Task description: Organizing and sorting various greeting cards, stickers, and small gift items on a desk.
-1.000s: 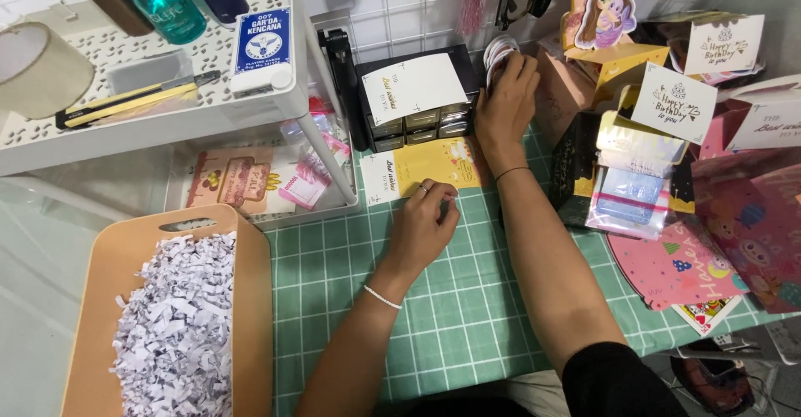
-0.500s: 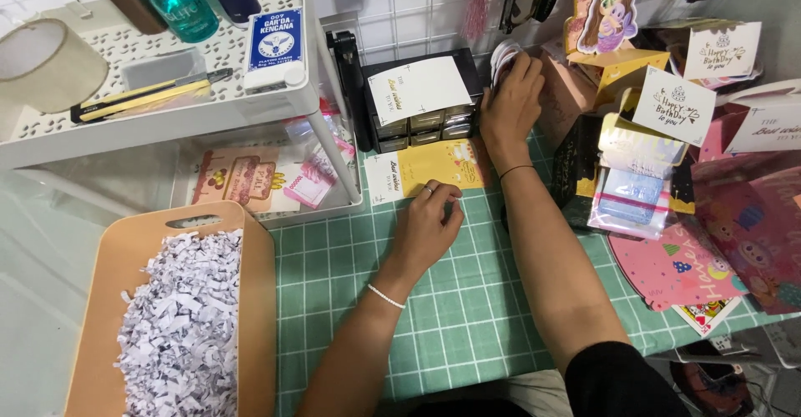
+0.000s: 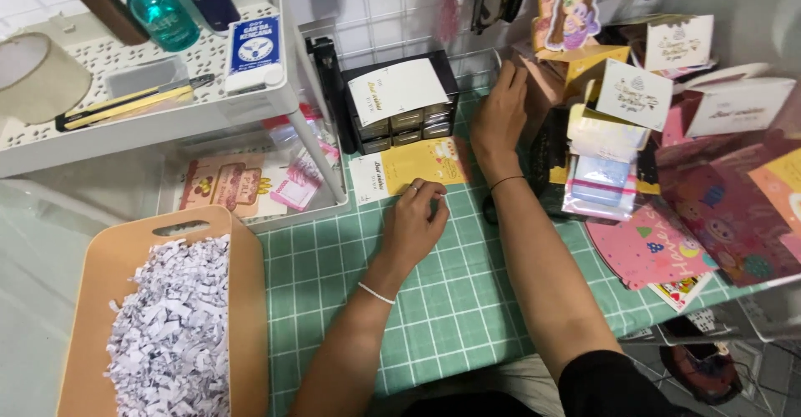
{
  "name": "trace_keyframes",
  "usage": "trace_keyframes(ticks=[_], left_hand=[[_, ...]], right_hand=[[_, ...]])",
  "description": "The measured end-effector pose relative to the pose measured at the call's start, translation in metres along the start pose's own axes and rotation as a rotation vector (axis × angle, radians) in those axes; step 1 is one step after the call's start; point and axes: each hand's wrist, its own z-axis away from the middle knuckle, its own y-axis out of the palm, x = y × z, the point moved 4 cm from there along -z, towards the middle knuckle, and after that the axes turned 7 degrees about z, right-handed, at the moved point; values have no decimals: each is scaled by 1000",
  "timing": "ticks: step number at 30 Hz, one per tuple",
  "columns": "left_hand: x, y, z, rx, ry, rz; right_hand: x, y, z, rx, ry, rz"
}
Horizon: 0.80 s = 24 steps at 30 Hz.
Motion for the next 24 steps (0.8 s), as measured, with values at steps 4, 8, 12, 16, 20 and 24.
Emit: trace_keyframes(ticks=[4,8,12,16,20,24], left_hand=[[5,3,1,-60,42,2],[-6,-5,2,-188,86,18],[-21,-15,4,-233,51,92],[-25,-19,0,-207,28,150],[-28,-16,2,-212,51,217],[7,-6,5,-117,6,300]], right_hand=[[1,-18,10,-13,-56,-72],[35,-91,28,-17,-90,-97],[23,-98,47,1,-173,-215],[49,-157,72,-98,-309,-274],[62,-141,102,77,-447,-407],[70,-120,114,291,-445,-610]])
